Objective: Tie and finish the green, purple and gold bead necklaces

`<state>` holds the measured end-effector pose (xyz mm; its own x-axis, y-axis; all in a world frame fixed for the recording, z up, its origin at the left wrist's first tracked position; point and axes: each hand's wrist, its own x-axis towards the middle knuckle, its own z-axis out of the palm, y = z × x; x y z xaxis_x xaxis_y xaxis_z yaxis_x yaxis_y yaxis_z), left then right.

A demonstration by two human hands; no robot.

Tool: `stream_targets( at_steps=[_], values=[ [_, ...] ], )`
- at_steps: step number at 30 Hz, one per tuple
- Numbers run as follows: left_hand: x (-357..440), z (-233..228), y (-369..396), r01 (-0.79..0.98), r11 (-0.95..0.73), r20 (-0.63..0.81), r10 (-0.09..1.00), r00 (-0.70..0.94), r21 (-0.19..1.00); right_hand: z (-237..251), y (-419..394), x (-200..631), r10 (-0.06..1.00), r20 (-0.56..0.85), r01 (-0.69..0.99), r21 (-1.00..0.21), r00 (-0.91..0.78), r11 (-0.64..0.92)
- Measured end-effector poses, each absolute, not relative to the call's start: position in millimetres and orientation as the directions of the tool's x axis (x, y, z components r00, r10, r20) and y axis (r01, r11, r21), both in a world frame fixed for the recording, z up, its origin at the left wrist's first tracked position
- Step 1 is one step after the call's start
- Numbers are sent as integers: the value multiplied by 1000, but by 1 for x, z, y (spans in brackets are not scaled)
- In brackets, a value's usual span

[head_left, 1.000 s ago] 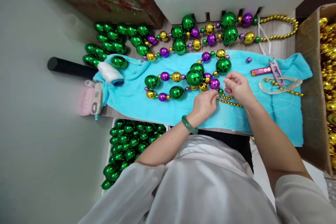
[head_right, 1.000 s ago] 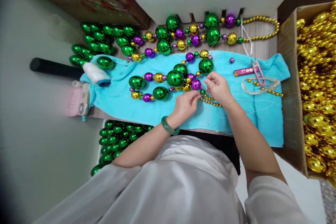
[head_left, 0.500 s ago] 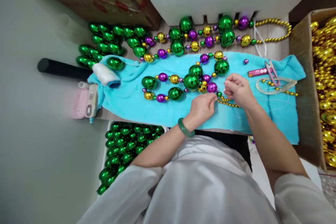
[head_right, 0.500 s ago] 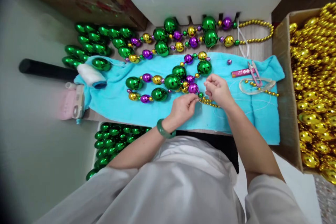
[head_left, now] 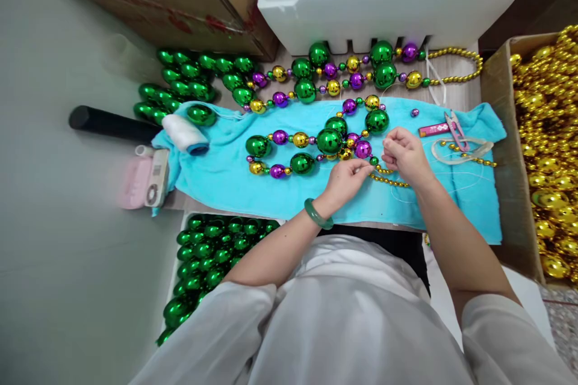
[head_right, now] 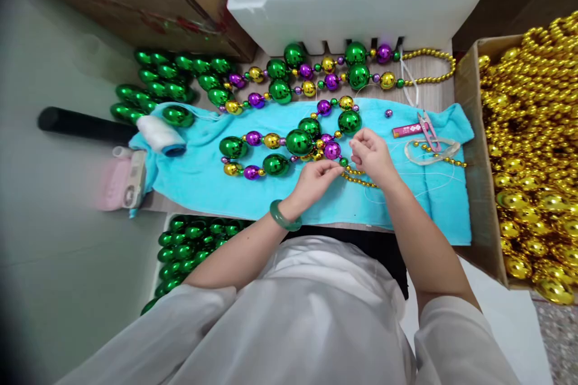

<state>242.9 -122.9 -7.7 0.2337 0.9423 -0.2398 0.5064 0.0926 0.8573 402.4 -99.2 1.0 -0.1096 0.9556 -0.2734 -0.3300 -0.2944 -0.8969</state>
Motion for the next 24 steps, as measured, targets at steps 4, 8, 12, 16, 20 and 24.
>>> stream_targets(
  at_steps=[4,8,12,16,20,24],
  values=[
    [248,-14,-124,391,212,-293,942,161,896,-1,-103,399,956,-286,-299,-908,-72,-294],
    [251,-11,-126,381,217,-291,945,150,899,-2,-103,399,955,-292,-264,-918,-48,-294],
    [251,-14,-128,398,206,-280,950,138,894,-9,-97,399,926,-373,-297,-878,-64,-375],
    [251,-19,-126,334,291,-351,927,135,896,-15,-92,399,927,-373,-246,-895,-45,-373],
    [254,-17,-122,220,407,-449,873,193,886,-9,-100,396,974,-224,-42,-974,46,-222],
    [259,-12,-119,183,368,-398,900,176,912,6,-124,385,979,181,389,-912,97,130]
  ],
)
